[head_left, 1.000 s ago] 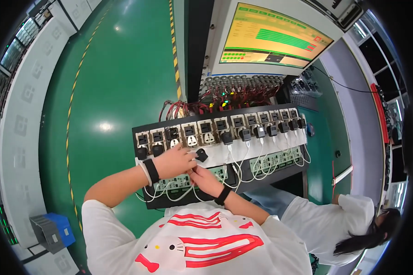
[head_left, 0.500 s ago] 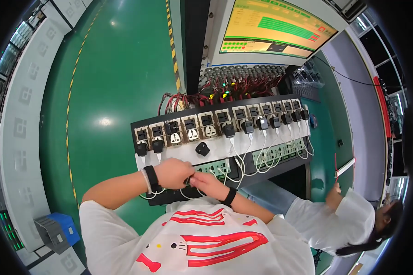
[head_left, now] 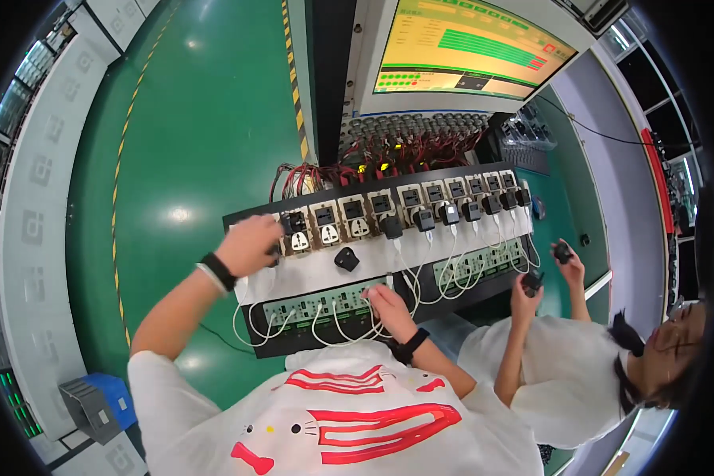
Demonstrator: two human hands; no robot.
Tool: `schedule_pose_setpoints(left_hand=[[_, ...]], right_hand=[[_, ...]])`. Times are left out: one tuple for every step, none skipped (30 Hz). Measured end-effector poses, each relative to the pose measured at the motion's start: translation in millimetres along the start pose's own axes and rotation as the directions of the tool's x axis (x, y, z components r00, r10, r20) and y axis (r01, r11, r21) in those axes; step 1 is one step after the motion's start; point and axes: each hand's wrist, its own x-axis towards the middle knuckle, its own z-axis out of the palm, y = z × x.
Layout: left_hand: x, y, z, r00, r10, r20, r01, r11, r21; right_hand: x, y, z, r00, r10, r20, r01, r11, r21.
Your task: The person picks up power adapters from a table, plugs them into a testing station, and connects cables to them. After a moment, they unplug the cables and adapters and place the adapters back onto the table.
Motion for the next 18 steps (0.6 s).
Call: schedule_pose_setpoints(left_hand=[[4, 2, 30, 0.995, 0.089, 0.032, -0.091, 0.995, 0.052], [9, 17, 46, 0.992, 0.105, 0.062, -0.109, 0.992, 0.066], [14, 25, 70, 0.992, 0.125, 0.007, -0.125, 0.988, 0.091], [20, 29, 91, 0.995, 0.098, -0.011, -0.096, 0.988, 0.124], [24, 38, 93, 0.975, 0.147, -0.167, -0.129, 0.985, 0.112], [25, 42, 86, 0.972, 0.091, -0.217, -0.083, 0.996, 0.044], [26, 42, 80, 0.964, 0.031, -0.264, -0.039, 0.999, -0.025], [25, 28, 80, 0.976, -0.085, -0.202, 0.075, 0.996, -0.056], [15, 18, 73, 0.951, -0.163, -0.264, 0.155, 0.987, -0.05], [7, 5, 67, 0.963, -0.21, -0.168, 0.218, 0.976, 0.029], [0, -8, 60, 0.965, -0.25, -0.08, 0.257, 0.96, 0.108], [-14, -20, 59, 0.982, -0.185, -0.045, 0.189, 0.976, 0.106], [-25, -27, 60, 0.995, -0.1, 0.008, 0.098, 0.987, 0.125], [-32, -26, 62, 0.998, -0.06, 0.01, 0.057, 0.983, 0.174], [-37, -26, 64, 1.0, -0.018, 0.013, 0.014, 0.975, 0.223], [-36, -28, 65, 1.0, -0.014, 0.012, 0.011, 0.974, 0.225], [-32, -30, 65, 0.997, 0.009, 0.079, -0.028, 0.969, 0.247], [-28, -32, 65, 0.989, 0.03, 0.145, -0.068, 0.961, 0.267]], right_hand=[[8, 0, 5, 0.995, -0.075, -0.068, 0.076, 0.997, 0.01], [10, -12, 5, 0.998, -0.066, -0.005, 0.065, 0.995, -0.077], [10, -13, 8, 0.998, -0.064, 0.003, 0.064, 0.995, -0.079], [12, -12, 13, 0.999, -0.054, 0.007, 0.055, 0.995, -0.08], [13, -11, 13, 0.999, -0.042, 0.001, 0.042, 0.996, -0.082], [13, -6, 12, 0.979, -0.203, -0.033, 0.189, 0.953, -0.237], [12, -2, 9, 0.985, -0.166, -0.039, 0.151, 0.956, -0.252], [10, -3, 6, 0.966, -0.26, 0.012, 0.236, 0.856, -0.46], [8, -3, 0, 0.937, -0.341, 0.073, 0.307, 0.707, -0.637], [7, 0, -2, 0.917, -0.391, 0.08, 0.332, 0.634, -0.698], [1, -7, -3, 0.905, -0.419, 0.07, 0.332, 0.594, -0.733], [2, -9, 1, 0.896, -0.437, 0.077, 0.355, 0.601, -0.716], [3, -12, 4, 0.886, -0.456, 0.082, 0.377, 0.608, -0.699], [3, -22, 7, 0.921, -0.381, 0.077, 0.333, 0.671, -0.663], [5, -25, 11, 0.92, -0.383, 0.076, 0.334, 0.671, -0.662], [6, -27, 16, 0.921, -0.375, 0.103, 0.355, 0.701, -0.619], [7, -29, 20, 0.921, -0.369, 0.127, 0.371, 0.727, -0.578], [6, -31, 28, 0.901, -0.417, 0.118, 0.402, 0.7, -0.591]])
